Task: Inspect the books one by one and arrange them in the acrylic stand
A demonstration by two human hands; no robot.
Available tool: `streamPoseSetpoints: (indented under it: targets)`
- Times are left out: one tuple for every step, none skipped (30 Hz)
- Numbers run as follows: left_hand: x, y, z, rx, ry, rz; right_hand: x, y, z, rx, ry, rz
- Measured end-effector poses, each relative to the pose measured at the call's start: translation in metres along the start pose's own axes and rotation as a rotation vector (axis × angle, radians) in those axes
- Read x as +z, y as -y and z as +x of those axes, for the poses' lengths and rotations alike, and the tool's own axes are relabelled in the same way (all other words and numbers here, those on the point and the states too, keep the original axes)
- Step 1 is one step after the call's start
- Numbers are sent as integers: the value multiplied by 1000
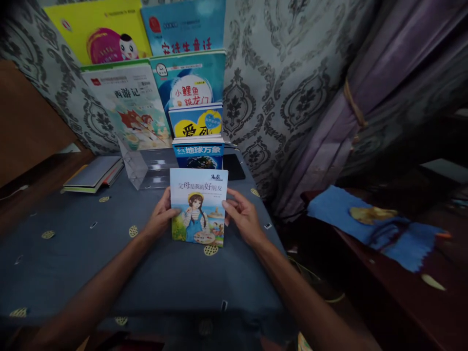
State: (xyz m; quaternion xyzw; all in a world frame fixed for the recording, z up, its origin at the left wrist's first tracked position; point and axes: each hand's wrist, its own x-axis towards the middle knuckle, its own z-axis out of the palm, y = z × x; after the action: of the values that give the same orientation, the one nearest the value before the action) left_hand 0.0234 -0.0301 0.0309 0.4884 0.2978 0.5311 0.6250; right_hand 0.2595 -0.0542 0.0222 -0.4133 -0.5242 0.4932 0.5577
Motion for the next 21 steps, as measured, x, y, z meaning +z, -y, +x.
streamPoseSetpoints:
  targets:
    - [0, -3, -1, 29, -7, 32, 0, 2, 0, -39, 6, -23]
    - [0, -6, -2, 59, -17, 64, 1, 4, 0, -80, 7, -51]
    - [0, -8, -2, 85, -28, 91, 1, 5, -1, -118, 5, -81]
    - [0, -10, -2, 105, -42, 109, 2, 7, -1, -151, -1, -111]
    - [-1, -11, -3, 117, -55, 117, 3, 7, -2, -178, -8, -135]
    - [-1, -11, -2, 122, -70, 115, 4, 7, -3, -200, -13, -152]
    - [-2, -10, -2, 117, -82, 108, 4, 6, -4, -215, -14, -163]
    - [-3, -8, -2, 106, -90, 97, 4, 5, -5, -223, -10, -170]
    - [-4, -5, -1, 95, -98, 85, 5, 3, -6, -224, -2, -174]
    - [-5, -2, 0, 85, -103, 72, 5, 1, -7, -219, 10, -177]
    - [-6, 2, 1, 72, -108, 60, 5, -2, -8, -209, 24, -181]
    - [-7, 5, 1, 58, -116, 49, 5, -4, -9, -195, 39, -186]
    - [-8, 8, 2, 40, -124, 40, 5, -7, -10, -182, 55, -193]
    - [-8, 11, 2, 23, -130, 31, 6, -9, -11, -170, 70, -201]
    - [-8, 13, 2, 7, -134, 24, 6, -11, -12, -161, 83, -208]
    - [-9, 14, 2, -5, -135, 20, 6, -13, -13, -156, 91, -213]
    - [-9, 15, 2, -10, -135, 19, 7, -15, -14, -151, 99, -217]
    - [-9, 16, 2, -10, -136, 21, 7, -17, -15, -149, 102, -220]
    - [-8, 16, 2, -7, -139, 25, 7, -18, -16, -148, 103, -229]
    - [-8, 16, 1, -1, -145, 29, 7, -18, -17, -152, 100, -245]
    - [-8, 16, 1, 6, -152, 31, 7, -19, -18, -164, 93, -270]
